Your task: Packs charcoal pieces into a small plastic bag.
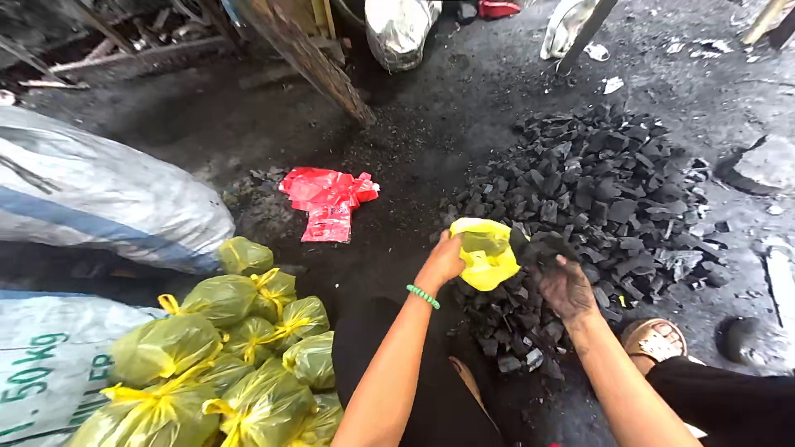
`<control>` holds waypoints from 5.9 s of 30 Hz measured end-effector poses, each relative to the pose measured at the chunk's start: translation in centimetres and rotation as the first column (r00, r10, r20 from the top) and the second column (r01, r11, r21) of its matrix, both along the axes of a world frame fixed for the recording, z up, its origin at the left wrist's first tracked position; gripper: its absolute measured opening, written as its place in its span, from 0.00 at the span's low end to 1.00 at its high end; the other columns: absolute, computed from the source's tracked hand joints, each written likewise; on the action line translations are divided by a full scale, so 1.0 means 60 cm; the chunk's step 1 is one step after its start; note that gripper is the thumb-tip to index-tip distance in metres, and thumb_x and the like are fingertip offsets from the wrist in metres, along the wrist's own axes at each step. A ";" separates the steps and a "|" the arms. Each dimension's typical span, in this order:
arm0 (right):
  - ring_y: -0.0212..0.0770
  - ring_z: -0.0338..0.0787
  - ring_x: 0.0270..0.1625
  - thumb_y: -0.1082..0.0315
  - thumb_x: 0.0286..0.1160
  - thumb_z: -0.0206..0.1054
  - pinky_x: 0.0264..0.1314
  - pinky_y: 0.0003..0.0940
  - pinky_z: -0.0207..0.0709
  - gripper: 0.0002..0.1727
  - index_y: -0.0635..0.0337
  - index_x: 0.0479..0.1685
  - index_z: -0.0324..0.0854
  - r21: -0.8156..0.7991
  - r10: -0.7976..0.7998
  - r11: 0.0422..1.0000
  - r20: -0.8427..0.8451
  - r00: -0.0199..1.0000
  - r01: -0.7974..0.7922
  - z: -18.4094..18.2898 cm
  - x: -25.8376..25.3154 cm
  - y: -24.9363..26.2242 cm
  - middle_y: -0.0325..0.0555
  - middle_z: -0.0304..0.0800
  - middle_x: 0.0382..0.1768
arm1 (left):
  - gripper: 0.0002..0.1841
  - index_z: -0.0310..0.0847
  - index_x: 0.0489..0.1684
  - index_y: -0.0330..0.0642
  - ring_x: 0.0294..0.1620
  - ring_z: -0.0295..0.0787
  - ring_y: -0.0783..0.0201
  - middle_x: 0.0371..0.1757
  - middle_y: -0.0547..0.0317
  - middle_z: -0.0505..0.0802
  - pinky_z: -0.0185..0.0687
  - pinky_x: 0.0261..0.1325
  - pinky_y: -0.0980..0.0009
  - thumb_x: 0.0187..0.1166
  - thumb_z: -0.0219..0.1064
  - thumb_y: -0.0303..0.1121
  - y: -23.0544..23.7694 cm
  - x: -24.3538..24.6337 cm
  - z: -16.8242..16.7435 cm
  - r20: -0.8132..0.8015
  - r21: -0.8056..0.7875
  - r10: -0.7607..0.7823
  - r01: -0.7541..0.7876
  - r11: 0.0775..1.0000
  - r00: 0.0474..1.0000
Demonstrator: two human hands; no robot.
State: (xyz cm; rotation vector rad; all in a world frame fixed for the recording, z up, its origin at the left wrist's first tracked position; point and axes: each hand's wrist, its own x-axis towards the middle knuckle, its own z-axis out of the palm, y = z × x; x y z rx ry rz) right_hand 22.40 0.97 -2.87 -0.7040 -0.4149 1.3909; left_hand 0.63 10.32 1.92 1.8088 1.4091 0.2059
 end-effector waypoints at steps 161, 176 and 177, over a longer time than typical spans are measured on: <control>0.89 0.75 0.69 0.68 0.40 0.95 0.67 0.87 0.65 0.55 0.65 0.81 0.73 -0.525 0.533 0.846 0.842 -0.090 0.094 -0.191 0.264 0.029 0.86 0.68 0.76 | 0.39 0.53 0.87 0.70 0.42 0.93 0.65 0.55 0.59 0.90 0.90 0.37 0.72 0.70 0.60 0.32 -0.045 0.042 0.211 0.799 -0.166 0.241 -0.182 0.969 0.551; 0.69 0.76 0.78 0.84 0.62 0.76 0.76 0.69 0.71 0.46 0.61 0.87 0.62 -0.430 0.323 0.889 0.831 0.454 0.156 -0.183 0.266 0.015 0.73 0.71 0.79 | 0.37 0.56 0.85 0.68 0.43 0.94 0.65 0.56 0.60 0.91 0.90 0.36 0.73 0.70 0.59 0.32 -0.048 0.035 0.177 0.781 -0.263 0.294 -0.137 0.955 0.551; 0.63 0.79 0.75 0.84 0.61 0.75 0.73 0.64 0.75 0.47 0.59 0.88 0.60 -0.364 0.225 0.916 0.811 0.540 0.165 -0.155 0.263 0.023 0.68 0.72 0.79 | 0.37 0.56 0.86 0.67 0.41 0.93 0.66 0.56 0.59 0.91 0.89 0.35 0.73 0.70 0.59 0.32 -0.052 0.044 0.171 0.788 -0.268 0.292 -0.125 0.955 0.542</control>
